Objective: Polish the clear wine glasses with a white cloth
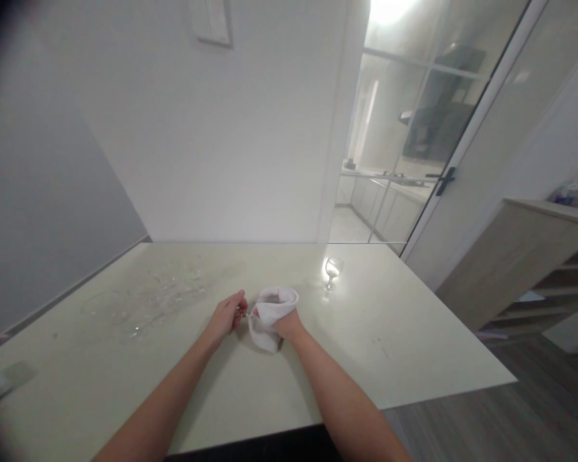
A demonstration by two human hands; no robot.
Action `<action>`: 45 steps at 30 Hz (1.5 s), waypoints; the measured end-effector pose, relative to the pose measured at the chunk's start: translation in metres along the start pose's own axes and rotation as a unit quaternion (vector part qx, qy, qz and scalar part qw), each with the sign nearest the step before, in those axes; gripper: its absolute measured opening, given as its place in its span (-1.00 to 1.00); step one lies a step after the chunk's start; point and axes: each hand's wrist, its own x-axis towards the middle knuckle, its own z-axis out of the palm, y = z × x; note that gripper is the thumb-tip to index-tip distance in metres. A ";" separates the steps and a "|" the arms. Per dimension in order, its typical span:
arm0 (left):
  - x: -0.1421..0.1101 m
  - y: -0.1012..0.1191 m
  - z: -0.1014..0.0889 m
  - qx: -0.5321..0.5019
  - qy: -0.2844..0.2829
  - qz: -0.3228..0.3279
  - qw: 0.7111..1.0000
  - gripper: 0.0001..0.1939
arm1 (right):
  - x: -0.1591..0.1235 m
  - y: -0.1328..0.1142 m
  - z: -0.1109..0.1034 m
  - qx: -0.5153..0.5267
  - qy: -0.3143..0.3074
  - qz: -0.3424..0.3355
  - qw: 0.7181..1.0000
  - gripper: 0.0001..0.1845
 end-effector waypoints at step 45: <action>0.006 -0.005 -0.005 -0.076 -0.009 -0.067 0.995 -0.49 | -0.005 -0.001 0.004 0.066 -0.014 0.018 0.998 -0.61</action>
